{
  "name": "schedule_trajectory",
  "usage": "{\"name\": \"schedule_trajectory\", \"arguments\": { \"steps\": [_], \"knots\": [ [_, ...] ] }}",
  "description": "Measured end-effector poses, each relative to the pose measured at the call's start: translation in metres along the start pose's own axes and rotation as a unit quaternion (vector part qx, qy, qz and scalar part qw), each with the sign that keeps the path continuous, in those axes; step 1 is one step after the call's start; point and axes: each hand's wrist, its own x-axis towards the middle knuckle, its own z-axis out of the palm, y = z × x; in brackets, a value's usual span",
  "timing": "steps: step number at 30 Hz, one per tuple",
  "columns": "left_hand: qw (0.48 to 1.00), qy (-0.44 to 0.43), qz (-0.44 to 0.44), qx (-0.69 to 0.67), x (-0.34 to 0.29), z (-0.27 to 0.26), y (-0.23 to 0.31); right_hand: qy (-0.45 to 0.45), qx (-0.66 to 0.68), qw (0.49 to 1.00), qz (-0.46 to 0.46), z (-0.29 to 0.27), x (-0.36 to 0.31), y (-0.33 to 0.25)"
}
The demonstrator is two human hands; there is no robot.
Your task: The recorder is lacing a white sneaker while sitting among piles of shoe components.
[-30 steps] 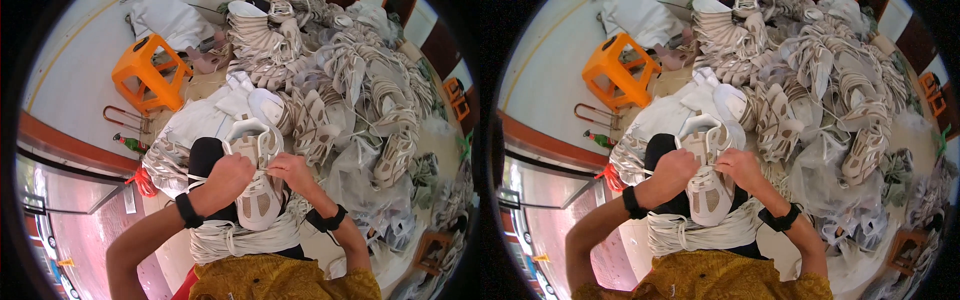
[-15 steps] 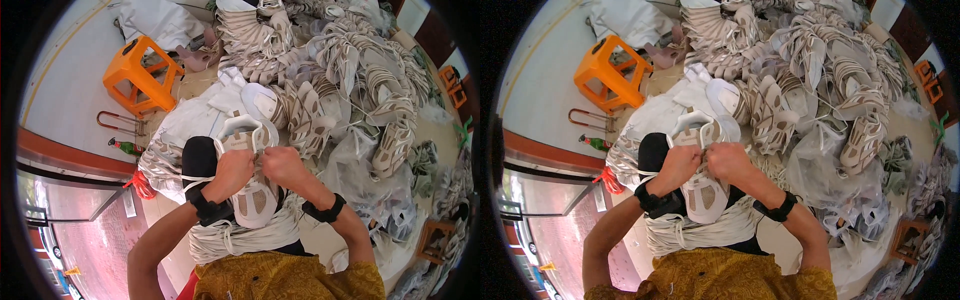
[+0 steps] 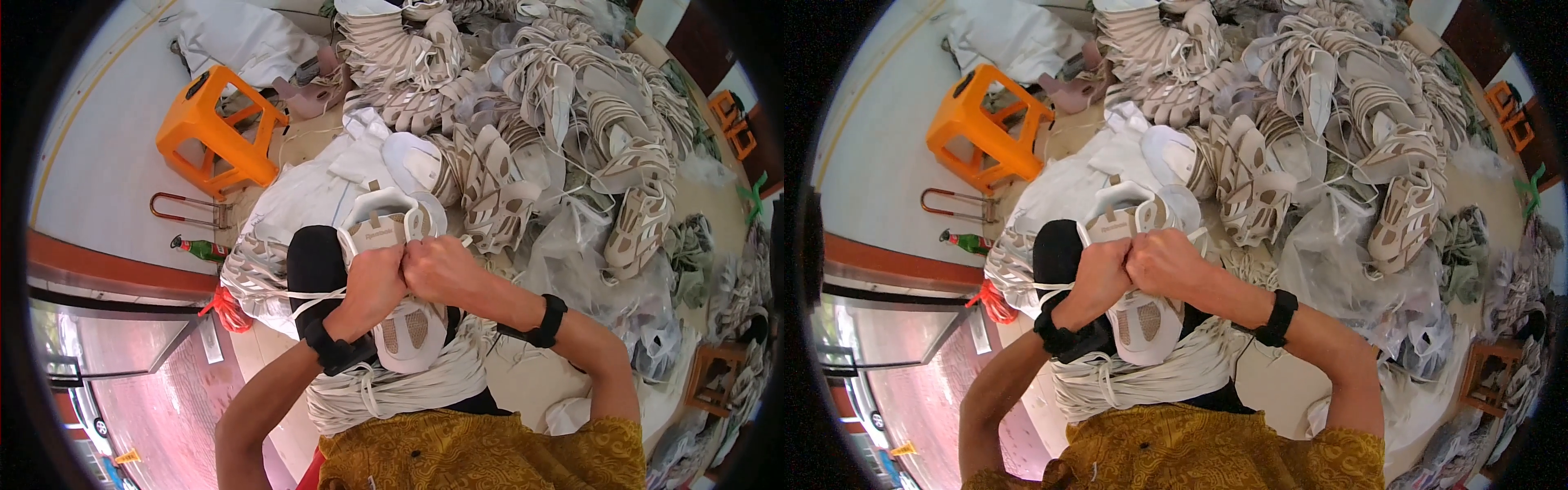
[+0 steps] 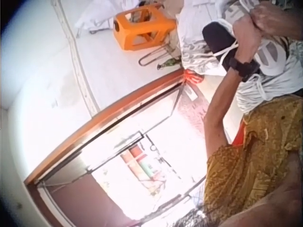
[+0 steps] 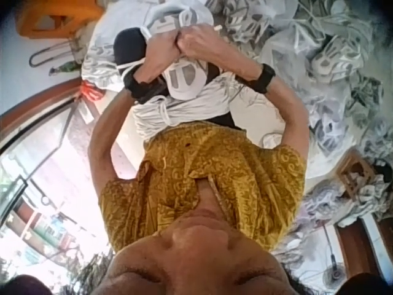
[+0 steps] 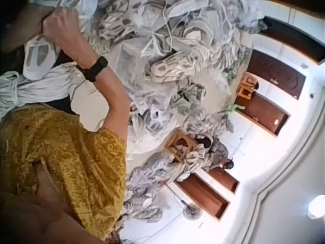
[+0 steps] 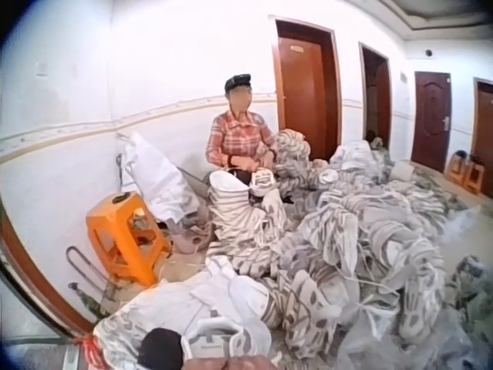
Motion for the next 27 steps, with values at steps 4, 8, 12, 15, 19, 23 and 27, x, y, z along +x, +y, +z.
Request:
{"name": "schedule_trajectory", "arguments": {
  "steps": [4,8,12,15,19,23,27],
  "knots": [
    [0.997,-0.038,-0.036,-0.062,0.007,-0.002,-0.006,0.009,0.052,0.998,0.036,0.024,-0.02,0.019],
    [0.996,-0.07,0.006,-0.06,0.02,-0.001,-0.015,0.072,0.143,0.983,0.089,0.036,-0.032,0.012],
    [0.99,-0.128,0.065,0.009,0.029,0.001,-0.02,0.06,0.177,0.981,0.045,0.026,-0.037,0.029],
    [0.985,-0.165,0.04,-0.015,0.032,-0.009,-0.012,0.021,0.318,0.94,0.125,0.021,-0.038,0.032],
    [0.981,-0.185,0.05,0.005,0.035,-0.006,-0.015,0.025,0.244,0.964,0.104,0.026,-0.033,0.025],
    [0.982,-0.151,0.103,0.04,0.031,-0.002,-0.019,0.03,0.324,0.925,0.197,0.014,-0.026,0.018],
    [0.981,-0.151,0.11,0.056,0.015,-0.018,-0.021,0.016,0.415,0.891,0.185,-0.001,-0.013,0.015]
  ]
}}
